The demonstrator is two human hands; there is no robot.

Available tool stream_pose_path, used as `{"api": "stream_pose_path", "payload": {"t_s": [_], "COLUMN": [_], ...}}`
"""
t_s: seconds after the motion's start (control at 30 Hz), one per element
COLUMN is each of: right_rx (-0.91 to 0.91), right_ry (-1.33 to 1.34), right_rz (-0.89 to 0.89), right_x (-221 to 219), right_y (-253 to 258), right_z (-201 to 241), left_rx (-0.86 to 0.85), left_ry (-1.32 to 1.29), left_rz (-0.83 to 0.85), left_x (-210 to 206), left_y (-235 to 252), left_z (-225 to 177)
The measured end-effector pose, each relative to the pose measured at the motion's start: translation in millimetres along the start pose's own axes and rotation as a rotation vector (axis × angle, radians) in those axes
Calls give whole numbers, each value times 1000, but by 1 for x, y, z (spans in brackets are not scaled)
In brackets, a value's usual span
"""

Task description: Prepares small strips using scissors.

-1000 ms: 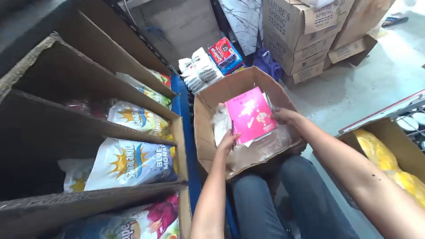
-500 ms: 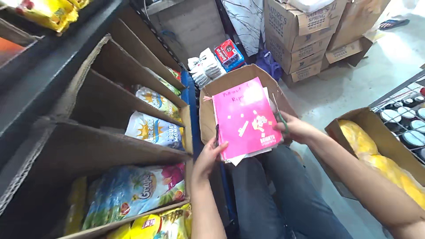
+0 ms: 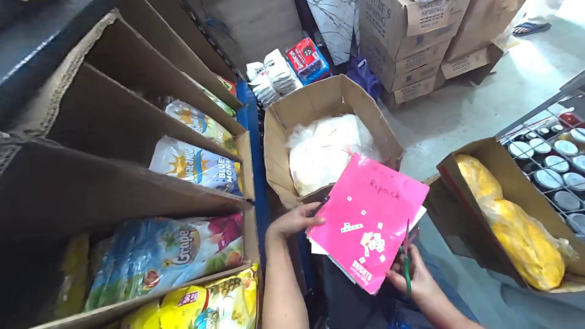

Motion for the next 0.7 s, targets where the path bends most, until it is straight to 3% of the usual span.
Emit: {"api": "stream_pose_path", "payload": {"t_s": [0.17, 0.33, 0.47, 0.7], "right_rx": [-92, -120, -196, -317], "right_ry": [55, 54, 10, -77], "right_rz": [-51, 35, 130, 284], "right_x": [-4, -11, -17, -7], "right_y": [-16, -15, -10, -1], "right_z": [-30, -40, -47, -59], "left_rx": [109, 177, 246, 285], "left_ry": [248, 364, 456, 581], "left_rz": [181, 249, 194, -48], "left_x": [-5, -3, 3, 16], "left_y": [34, 47, 51, 45], "left_z": [-8, -4, -11, -14]}}
Point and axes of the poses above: each hand's wrist, its own y-axis towards the middle knuckle, its own x-axis out of the back of the hand, z = x × y, the point moved 10 cm from there along y, towards the middle knuckle, and after that the axes turned 11 degrees about z, right-handed, at the moved point
